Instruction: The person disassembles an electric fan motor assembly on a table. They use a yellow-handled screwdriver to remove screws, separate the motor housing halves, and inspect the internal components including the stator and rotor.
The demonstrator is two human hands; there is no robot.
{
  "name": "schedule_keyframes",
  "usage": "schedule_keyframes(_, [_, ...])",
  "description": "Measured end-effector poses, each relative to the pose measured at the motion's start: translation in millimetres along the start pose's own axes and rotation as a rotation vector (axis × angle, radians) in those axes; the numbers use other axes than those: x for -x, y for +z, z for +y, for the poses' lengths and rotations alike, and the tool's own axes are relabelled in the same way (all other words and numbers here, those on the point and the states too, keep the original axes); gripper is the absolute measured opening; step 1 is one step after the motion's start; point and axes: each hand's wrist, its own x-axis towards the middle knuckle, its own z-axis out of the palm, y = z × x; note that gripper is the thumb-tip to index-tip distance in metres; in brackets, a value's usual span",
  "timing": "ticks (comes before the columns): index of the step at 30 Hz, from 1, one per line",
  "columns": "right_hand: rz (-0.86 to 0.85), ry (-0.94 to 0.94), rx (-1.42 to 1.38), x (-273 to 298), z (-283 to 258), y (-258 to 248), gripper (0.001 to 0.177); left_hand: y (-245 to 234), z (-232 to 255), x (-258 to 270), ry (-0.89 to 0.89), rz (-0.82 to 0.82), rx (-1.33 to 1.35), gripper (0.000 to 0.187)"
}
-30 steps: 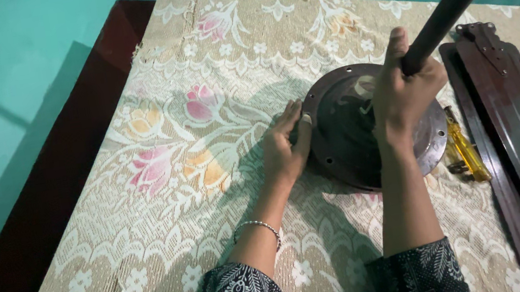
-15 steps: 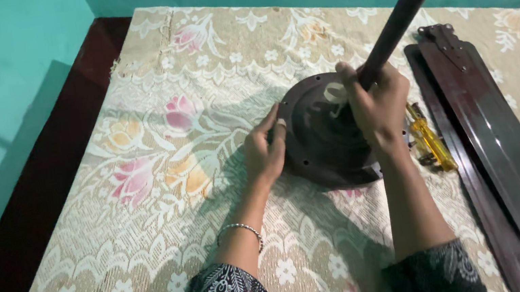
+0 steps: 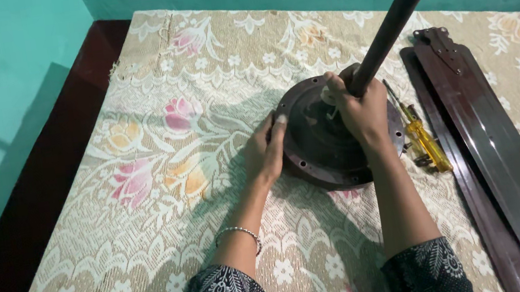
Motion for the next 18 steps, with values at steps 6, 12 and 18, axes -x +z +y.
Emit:
schedule_keyframes(6, [-0.06, 0.002, 0.104, 2.1, -10.5, -3.0, 0.032, 2.0, 9.3, 0.2, -0.047, -0.007, -0.036, 0.053])
schedule_keyframes(12, [0.132, -0.199, 0.207, 17.0, -5.2, -28.1, 0.059, 3.3, -1.6, 0.9, -0.169, -0.076, 0.04, 0.055])
schedule_keyframes(18, [0.068, 0.041, 0.091, 10.4, 26.5, -77.0, 0.074, 6.2, -26.7, -18.4, -0.223, -0.089, 0.075, 0.076])
